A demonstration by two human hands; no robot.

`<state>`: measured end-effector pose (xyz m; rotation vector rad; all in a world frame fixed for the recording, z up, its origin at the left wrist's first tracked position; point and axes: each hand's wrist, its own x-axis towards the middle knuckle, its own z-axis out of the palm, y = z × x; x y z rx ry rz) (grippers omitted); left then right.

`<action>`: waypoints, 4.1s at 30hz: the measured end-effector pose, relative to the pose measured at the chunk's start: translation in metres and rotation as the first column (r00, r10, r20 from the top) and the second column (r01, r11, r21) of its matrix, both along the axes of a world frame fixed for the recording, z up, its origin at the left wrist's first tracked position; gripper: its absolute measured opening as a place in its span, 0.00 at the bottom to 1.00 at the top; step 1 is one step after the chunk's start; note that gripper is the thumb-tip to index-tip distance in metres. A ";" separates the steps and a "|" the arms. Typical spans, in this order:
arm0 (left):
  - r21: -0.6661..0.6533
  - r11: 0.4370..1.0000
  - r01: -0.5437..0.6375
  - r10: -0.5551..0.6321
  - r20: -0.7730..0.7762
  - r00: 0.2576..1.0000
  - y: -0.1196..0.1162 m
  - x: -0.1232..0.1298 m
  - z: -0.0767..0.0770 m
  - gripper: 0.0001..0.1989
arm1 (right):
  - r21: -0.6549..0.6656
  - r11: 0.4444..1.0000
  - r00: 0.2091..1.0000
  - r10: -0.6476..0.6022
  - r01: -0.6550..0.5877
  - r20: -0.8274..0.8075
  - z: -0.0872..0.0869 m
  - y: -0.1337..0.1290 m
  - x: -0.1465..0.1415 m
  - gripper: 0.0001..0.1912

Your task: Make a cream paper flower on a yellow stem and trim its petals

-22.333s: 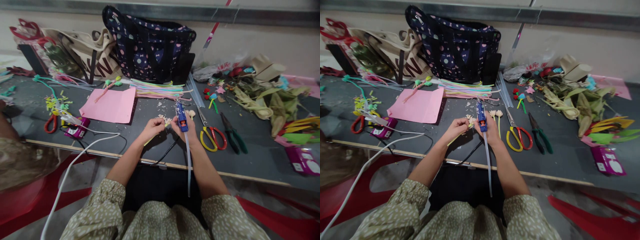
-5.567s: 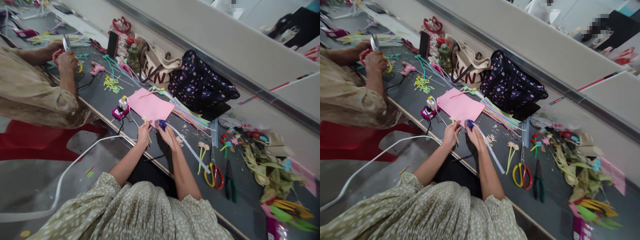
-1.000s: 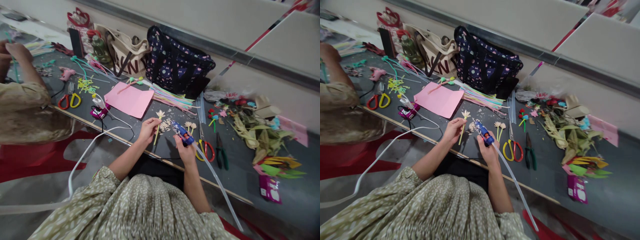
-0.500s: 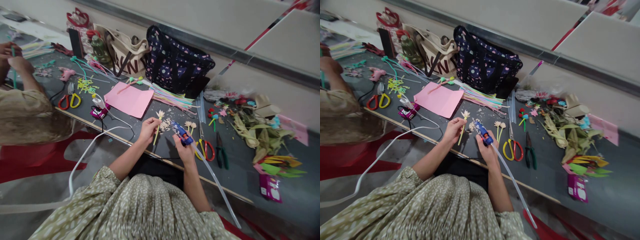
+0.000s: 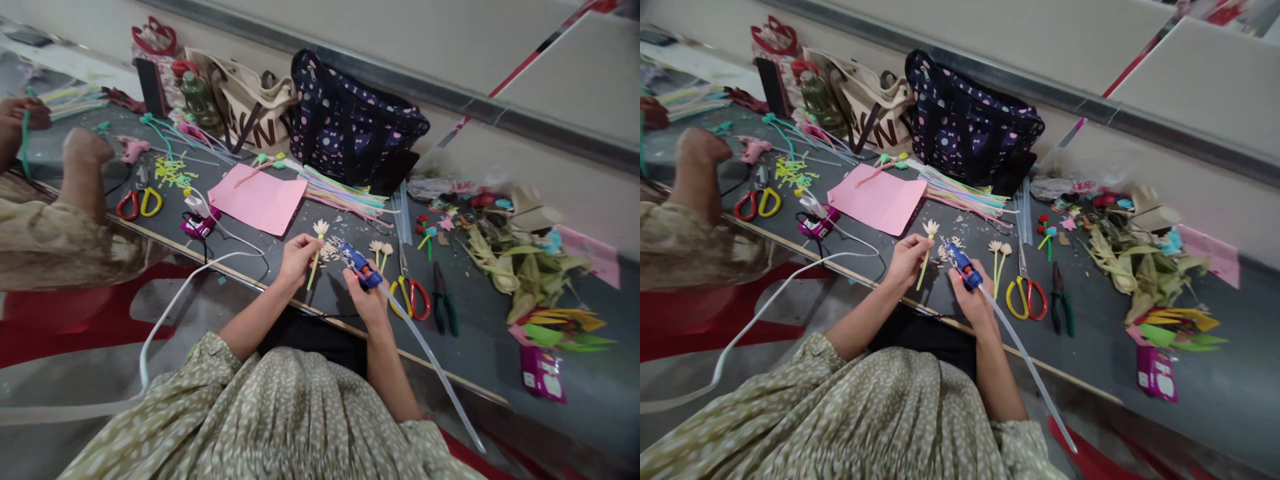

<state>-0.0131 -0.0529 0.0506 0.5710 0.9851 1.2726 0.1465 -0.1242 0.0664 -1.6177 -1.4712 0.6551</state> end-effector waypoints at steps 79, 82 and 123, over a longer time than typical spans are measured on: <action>0.091 0.996 0.025 -0.023 -0.029 0.999 -0.007 0.006 -0.007 0.14 | 0.052 0.997 0.996 0.046 -0.051 0.079 0.008 0.000 -0.008 0.16; 0.090 0.996 0.029 -0.027 -0.028 0.999 -0.007 0.007 -0.007 0.14 | 0.060 0.996 0.995 0.053 -0.058 0.089 0.005 0.001 -0.007 0.15; 0.095 0.995 0.028 -0.025 -0.027 0.999 -0.006 0.008 -0.009 0.14 | 0.011 0.998 0.998 0.057 -0.058 0.032 -0.005 0.001 -0.005 0.17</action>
